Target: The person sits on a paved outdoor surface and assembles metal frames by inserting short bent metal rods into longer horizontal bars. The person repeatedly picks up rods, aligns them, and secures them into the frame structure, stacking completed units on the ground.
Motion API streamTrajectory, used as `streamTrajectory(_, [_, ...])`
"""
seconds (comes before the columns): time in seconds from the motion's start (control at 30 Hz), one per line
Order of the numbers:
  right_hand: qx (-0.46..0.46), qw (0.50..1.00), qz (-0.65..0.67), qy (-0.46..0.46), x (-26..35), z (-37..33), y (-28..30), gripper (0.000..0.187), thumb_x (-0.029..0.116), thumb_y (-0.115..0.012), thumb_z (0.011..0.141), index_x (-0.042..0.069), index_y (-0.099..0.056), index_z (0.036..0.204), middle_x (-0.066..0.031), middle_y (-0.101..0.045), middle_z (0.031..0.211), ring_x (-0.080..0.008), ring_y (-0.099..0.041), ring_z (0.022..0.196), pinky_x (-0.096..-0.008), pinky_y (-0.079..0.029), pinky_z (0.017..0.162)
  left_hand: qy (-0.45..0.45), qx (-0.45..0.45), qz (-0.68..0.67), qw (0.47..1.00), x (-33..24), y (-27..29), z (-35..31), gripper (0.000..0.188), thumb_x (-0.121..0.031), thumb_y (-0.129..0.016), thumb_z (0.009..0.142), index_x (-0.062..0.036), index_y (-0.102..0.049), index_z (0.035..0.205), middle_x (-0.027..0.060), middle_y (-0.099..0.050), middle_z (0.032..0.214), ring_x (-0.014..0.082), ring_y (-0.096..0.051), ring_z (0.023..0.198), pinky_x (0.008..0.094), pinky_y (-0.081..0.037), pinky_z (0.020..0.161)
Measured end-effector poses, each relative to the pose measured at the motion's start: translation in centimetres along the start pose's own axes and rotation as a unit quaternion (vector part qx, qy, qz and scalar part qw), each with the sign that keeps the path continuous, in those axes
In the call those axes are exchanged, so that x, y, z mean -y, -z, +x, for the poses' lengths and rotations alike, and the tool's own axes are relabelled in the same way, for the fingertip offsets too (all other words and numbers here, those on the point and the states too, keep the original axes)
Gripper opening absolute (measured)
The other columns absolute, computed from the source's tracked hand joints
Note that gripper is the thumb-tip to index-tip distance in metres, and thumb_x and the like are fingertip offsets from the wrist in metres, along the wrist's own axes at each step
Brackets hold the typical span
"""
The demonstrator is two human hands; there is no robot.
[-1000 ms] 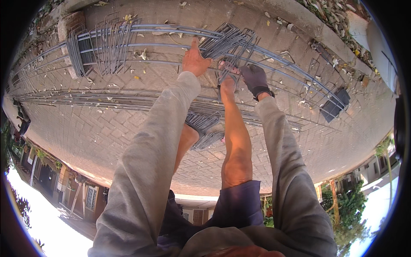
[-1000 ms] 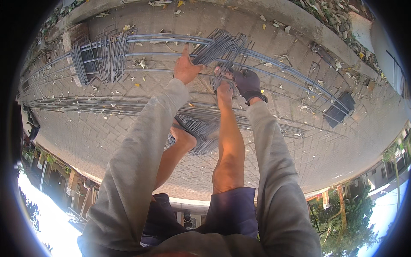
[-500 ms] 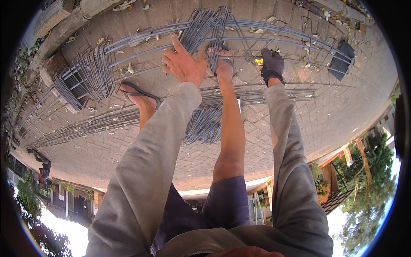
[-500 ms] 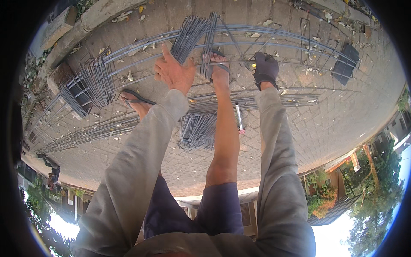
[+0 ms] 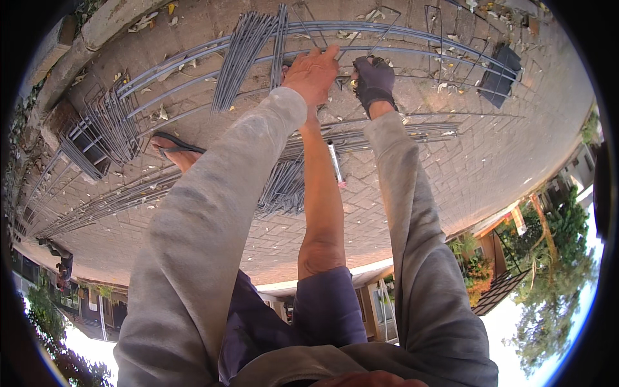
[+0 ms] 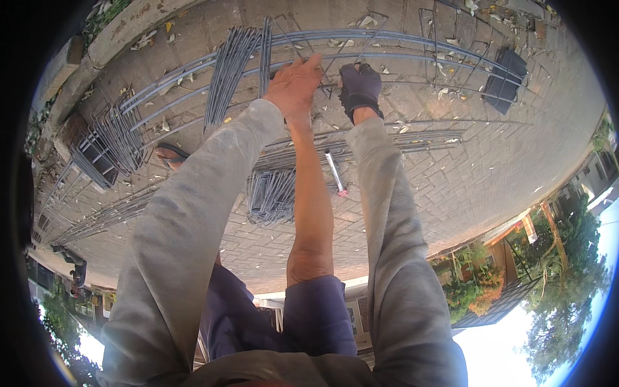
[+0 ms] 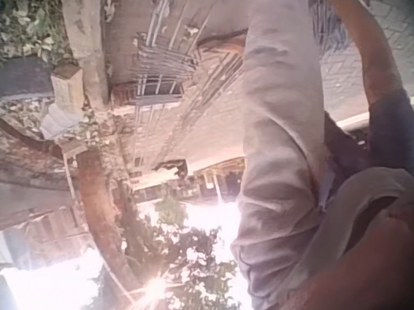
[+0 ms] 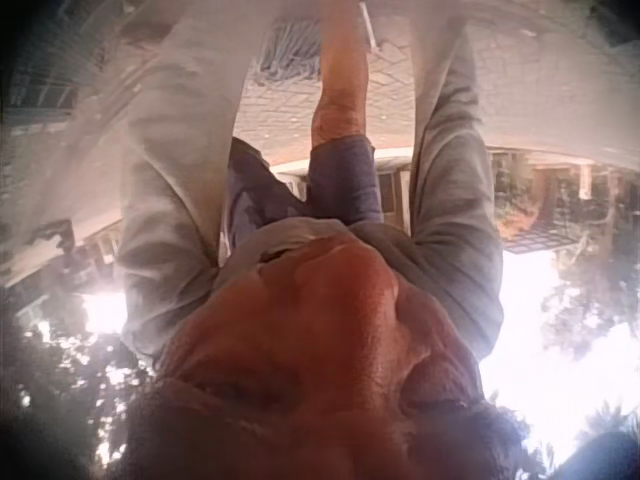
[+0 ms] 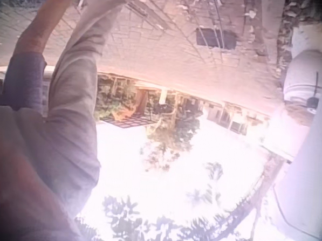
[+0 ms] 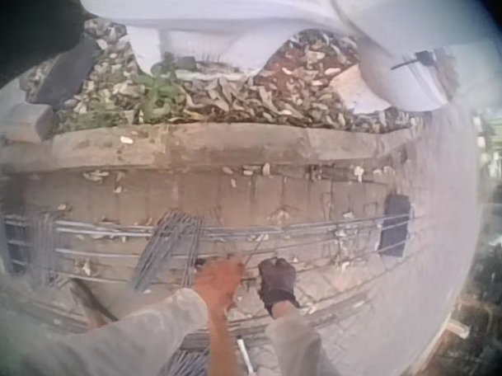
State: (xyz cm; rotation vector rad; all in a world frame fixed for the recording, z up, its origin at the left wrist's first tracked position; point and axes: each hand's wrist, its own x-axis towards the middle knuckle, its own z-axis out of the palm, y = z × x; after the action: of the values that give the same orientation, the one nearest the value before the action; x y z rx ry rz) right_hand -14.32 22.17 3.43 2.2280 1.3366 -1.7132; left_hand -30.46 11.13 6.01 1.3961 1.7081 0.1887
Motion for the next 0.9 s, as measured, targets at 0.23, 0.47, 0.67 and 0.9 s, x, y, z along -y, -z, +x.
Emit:
streamTrajectory(0.23, [-0.026, 0.968, -0.199, 0.149, -1.4, 1.9, 4.6, 0.028, 0.029, -0.070, 0.085, 0.001, -0.072, 0.088, -0.0125, -0.070, 0.075, -0.0243, -0.066, 0.067, -0.0371, -0.050, 0.063, -0.053, 0.034, 0.027, 0.998, 2.4, 0.7, -3.5, 0.041, -0.006, -0.071, 0.080, -0.0018, -0.067, 0.121, 0.0143, -0.055, 0.124, 0.0335, -0.056, 0.123, 0.0453, -0.049, 0.103])
streamTrajectory(0.47, [0.114, 0.992, -0.048, -0.011, -0.8, -0.7, 0.0, 0.030, 0.031, -0.069, 0.083, 0.001, -0.071, 0.083, -0.0139, -0.069, 0.068, -0.0237, -0.064, 0.056, -0.0382, -0.052, 0.060, -0.100, 0.029, -0.038, 0.994, 0.3, 1.5, -2.9, 0.042, -0.003, -0.073, 0.076, 0.0002, -0.067, 0.117, 0.0138, -0.057, 0.118, 0.0343, -0.058, 0.116, 0.0439, -0.051, 0.098])
streamTrajectory(0.67, [0.055, 0.977, -0.187, 0.091, 1.1, -1.7, 0.5, 0.035, 0.033, -0.063, 0.086, 0.000, -0.071, 0.080, -0.0151, -0.070, 0.068, -0.0277, -0.068, 0.063, -0.0402, -0.053, 0.062, -0.061, -0.028, -0.080, 0.995, 1.8, 0.3, -3.4, 0.036, 0.002, -0.070, 0.076, 0.0005, -0.069, 0.111, 0.0151, -0.060, 0.115, 0.0364, -0.061, 0.113, 0.0446, -0.052, 0.095])
streamTrajectory(0.9, [0.068, 0.981, -0.165, 0.073, 2.6, -4.7, 2.0, 0.033, 0.031, -0.064, 0.088, -0.001, -0.070, 0.082, -0.0141, -0.069, 0.067, -0.0239, -0.065, 0.056, -0.0382, -0.051, 0.058, 0.004, -0.137, -0.285, 0.949, 1.6, -0.9, -6.4, 0.030, 0.008, -0.065, 0.078, -0.0014, -0.064, 0.106, 0.0150, -0.065, 0.116, 0.0377, -0.063, 0.114, 0.0430, -0.052, 0.098])
